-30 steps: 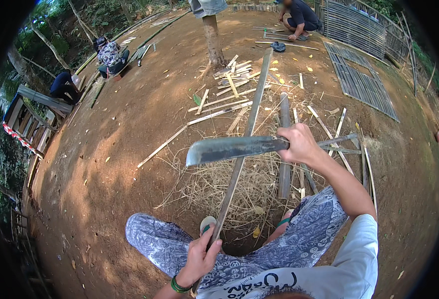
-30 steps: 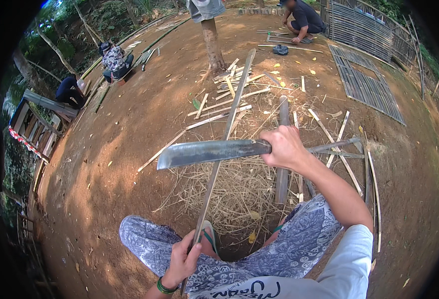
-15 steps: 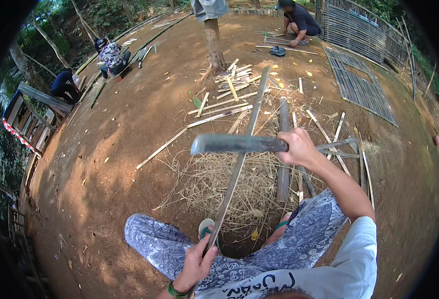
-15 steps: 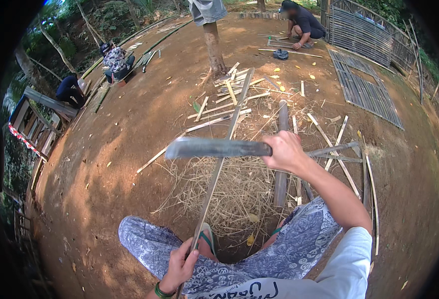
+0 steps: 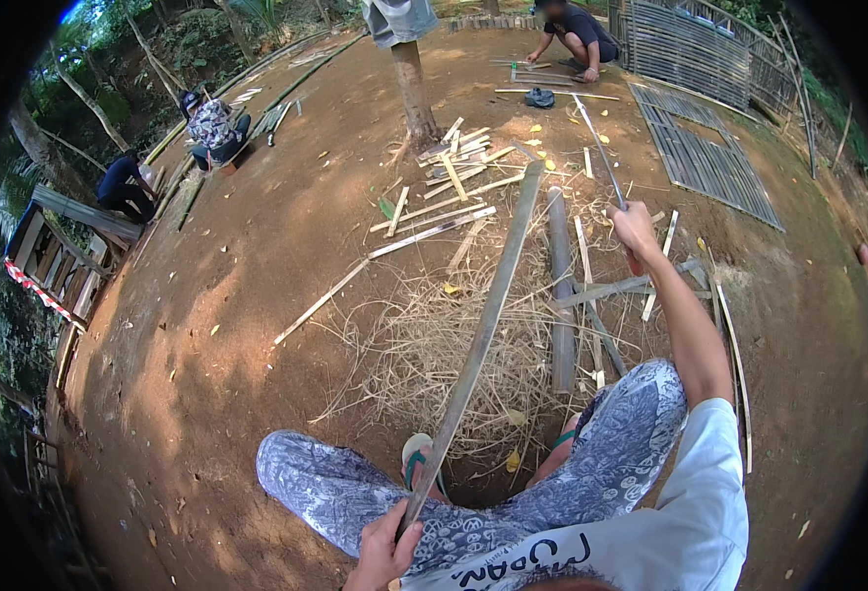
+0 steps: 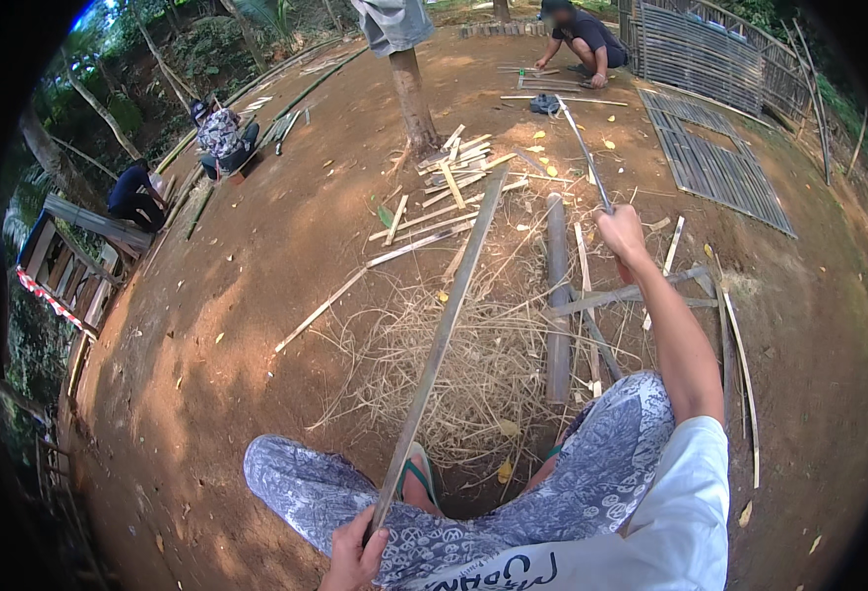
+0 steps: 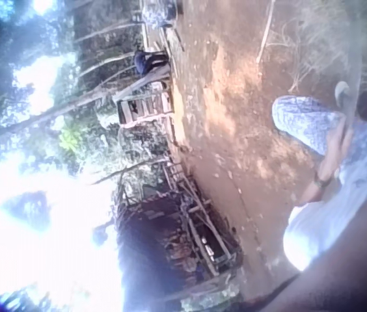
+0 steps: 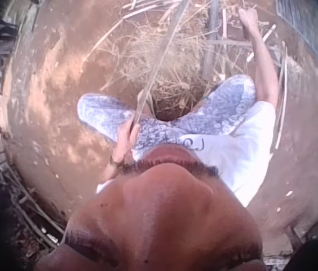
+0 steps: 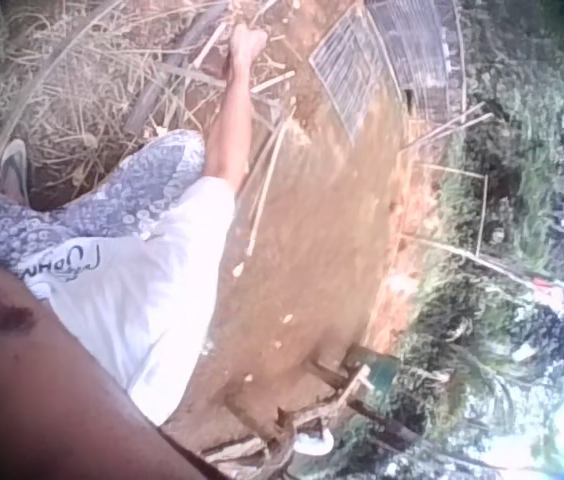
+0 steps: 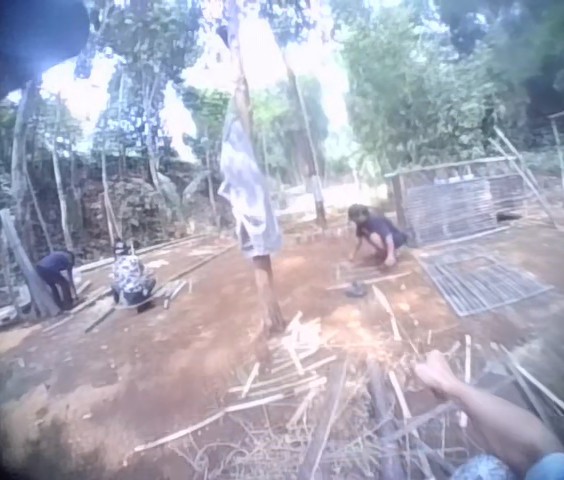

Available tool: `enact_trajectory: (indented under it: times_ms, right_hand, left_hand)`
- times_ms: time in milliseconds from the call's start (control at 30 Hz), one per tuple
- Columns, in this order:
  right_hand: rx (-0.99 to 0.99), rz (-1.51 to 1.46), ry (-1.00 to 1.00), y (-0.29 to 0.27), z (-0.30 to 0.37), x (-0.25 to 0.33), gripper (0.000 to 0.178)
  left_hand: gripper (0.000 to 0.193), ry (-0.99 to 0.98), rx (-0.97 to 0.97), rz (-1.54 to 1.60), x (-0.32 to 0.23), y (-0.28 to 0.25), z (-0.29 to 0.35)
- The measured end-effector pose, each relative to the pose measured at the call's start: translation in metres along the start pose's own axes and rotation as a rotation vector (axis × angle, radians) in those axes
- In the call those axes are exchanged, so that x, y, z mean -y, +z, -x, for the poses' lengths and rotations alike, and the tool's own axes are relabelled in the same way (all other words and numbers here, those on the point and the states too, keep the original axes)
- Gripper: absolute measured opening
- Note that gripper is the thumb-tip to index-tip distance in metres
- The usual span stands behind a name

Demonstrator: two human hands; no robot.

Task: The person sits on the ground and uses a large machete to split long bamboo poles into thin strips. They hold the bamboo vertically and strike it with the blade to separate the layers, occasionally inspecting the resulting strips.

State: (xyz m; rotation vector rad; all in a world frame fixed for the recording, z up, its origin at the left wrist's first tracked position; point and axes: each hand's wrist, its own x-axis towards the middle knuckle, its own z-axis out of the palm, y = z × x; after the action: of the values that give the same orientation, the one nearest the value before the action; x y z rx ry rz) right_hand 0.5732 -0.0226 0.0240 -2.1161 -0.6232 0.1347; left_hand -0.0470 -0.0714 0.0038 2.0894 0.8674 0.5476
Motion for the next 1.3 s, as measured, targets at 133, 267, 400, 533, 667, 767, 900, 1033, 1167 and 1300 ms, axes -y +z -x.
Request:
enact_trajectory:
  times_ms: [133, 267, 400, 533, 667, 767, 900, 1033, 1167, 1300]
  right_hand:
    - [0.164, -0.412, 0.003, 0.015, 0.014, -0.022, 0.023]
    - [0.268, -0.316, -0.107, 0.012, 0.053, 0.024, 0.025]
    - [0.291, -0.296, -0.292, 0.014, 0.076, 0.032, 0.027]
    - [0.384, -0.396, -0.293, 0.013, 0.082, 0.031, 0.028]
    - [0.532, -0.666, -0.253, 0.008, 0.102, 0.052, 0.027]
    - [0.557, -0.923, -0.169, 0.010, 0.114, 0.070, 0.027]
    - [0.530, -0.996, -0.173, 0.009, 0.118, 0.080, 0.020]
    - [0.498, -0.984, -0.238, 0.007, 0.120, 0.085, 0.018]
    - [0.447, -0.927, -0.277, 0.005, 0.125, 0.088, 0.019]
    - [0.429, -0.884, -0.312, 0.001, 0.133, 0.093, 0.020]
  left_hand:
    - [0.038, -0.083, -0.062, -0.072, -0.007, 0.006, -0.025]
    - [0.035, 0.082, -0.129, -0.152, -0.004, 0.014, -0.039]
    - [0.036, 0.041, -0.122, -0.109, -0.009, 0.019, -0.045]
    - [0.036, 0.060, -0.116, -0.129, -0.005, 0.023, -0.048]
    - [0.035, 0.109, -0.121, -0.137, -0.010, 0.027, -0.050]
    - [0.036, 0.084, -0.059, -0.151, -0.009, 0.028, -0.050]
    - [0.036, 0.056, -0.043, -0.102, -0.015, 0.028, -0.055]
    - [0.036, 0.059, -0.032, -0.099, -0.013, 0.026, -0.056]
    - [0.035, -0.013, -0.037, 0.019, -0.015, 0.025, -0.056]
    - [0.028, -0.074, 0.116, 0.095, -0.012, 0.016, -0.057]
